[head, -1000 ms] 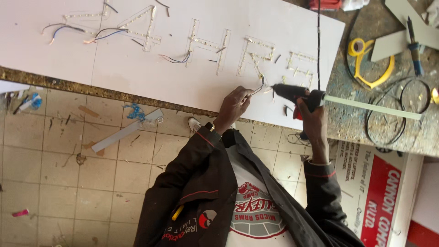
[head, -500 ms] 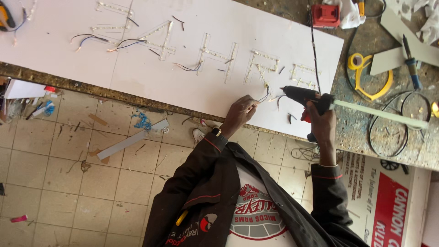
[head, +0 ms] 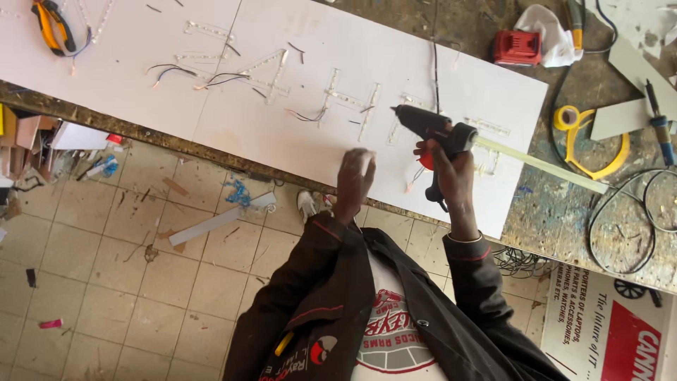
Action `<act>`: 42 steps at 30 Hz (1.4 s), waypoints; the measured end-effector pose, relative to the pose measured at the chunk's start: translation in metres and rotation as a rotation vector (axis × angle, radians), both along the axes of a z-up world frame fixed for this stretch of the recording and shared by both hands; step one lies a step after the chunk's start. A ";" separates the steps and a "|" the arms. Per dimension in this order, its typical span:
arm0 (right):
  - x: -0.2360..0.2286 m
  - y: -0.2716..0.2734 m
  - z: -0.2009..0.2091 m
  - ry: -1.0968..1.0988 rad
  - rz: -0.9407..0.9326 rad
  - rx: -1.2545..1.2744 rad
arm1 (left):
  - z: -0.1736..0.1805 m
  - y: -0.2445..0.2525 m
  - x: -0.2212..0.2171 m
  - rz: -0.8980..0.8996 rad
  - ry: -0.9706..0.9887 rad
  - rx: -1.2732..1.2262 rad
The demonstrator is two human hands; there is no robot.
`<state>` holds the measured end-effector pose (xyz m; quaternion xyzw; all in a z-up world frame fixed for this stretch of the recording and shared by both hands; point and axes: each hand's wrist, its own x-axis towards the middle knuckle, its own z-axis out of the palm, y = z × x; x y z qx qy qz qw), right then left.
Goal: The person uses a hot glue gun to attach LED strips to the outlines of letters spelling 'OPEN 24 HRS' on a white board. They methodically apply glue along the letter shapes and press the LED strips into place, working from right to left across the board.
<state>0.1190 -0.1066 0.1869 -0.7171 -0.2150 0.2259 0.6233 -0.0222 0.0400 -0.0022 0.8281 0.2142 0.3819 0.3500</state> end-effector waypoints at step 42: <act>0.020 0.095 -0.052 -0.019 -0.222 -0.363 | 0.030 0.148 -0.056 -0.017 0.160 0.005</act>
